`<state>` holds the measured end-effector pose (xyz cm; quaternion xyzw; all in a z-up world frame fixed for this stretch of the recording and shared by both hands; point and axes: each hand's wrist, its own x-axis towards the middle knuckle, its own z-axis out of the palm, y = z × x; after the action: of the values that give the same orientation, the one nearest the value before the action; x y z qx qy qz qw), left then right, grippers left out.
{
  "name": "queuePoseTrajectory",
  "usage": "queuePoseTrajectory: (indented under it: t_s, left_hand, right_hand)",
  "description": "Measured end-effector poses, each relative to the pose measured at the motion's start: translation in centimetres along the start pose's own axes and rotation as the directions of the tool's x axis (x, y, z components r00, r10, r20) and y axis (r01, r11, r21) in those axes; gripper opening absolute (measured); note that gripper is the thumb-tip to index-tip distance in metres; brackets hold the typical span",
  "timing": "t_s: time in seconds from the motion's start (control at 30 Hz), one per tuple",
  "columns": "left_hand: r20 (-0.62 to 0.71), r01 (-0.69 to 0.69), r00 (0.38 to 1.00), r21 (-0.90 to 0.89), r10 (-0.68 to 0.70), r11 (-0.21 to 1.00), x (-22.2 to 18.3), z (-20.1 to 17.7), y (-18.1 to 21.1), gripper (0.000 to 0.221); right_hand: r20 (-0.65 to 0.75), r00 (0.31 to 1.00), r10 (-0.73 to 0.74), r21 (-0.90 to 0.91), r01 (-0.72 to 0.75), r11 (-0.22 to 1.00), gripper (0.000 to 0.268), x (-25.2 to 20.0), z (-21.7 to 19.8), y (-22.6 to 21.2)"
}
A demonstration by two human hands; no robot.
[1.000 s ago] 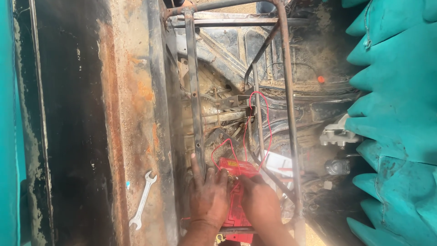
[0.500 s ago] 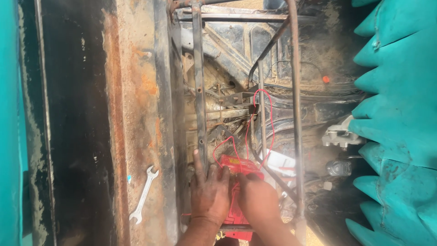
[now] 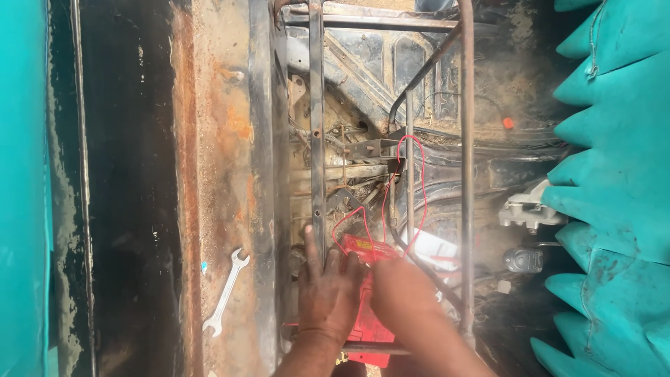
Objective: Connecting electrical wires and cables to a vehicle battery.
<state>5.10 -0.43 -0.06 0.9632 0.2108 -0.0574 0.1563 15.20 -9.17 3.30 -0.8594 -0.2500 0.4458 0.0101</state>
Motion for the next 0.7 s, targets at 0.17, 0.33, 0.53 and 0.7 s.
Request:
queuePoseTrajectory:
  t_s: [0.17,0.33,0.53,0.7]
  left_hand:
    - [-0.014,-0.024,1.0,0.104,0.026,0.994,-0.1,0.2,-0.1,0.054]
    - [0.033,0.008,0.999,0.045,-0.01,0.999,0.3,-0.1,-0.1,0.044]
    - [0.068,0.003,0.998,0.028,-0.005,1.0,0.1,-0.1,0.0,0.044]
    - [0.146,0.021,0.989,0.017,-0.023,1.0,0.3,-1.1,0.3,0.046]
  right_hand:
    - [-0.153,0.988,0.038,0.045,-0.032,0.998,0.019,0.4,-2.8,-2.8]
    - [-0.362,0.921,-0.143,0.089,0.187,0.978,0.017,-0.2,-1.9,0.2]
    - [-0.639,0.769,0.033,0.32,0.227,0.92,0.011,-3.3,4.8,5.0]
    - [-0.664,0.745,0.064,0.344,0.229,0.91,0.016,-3.9,7.2,5.3]
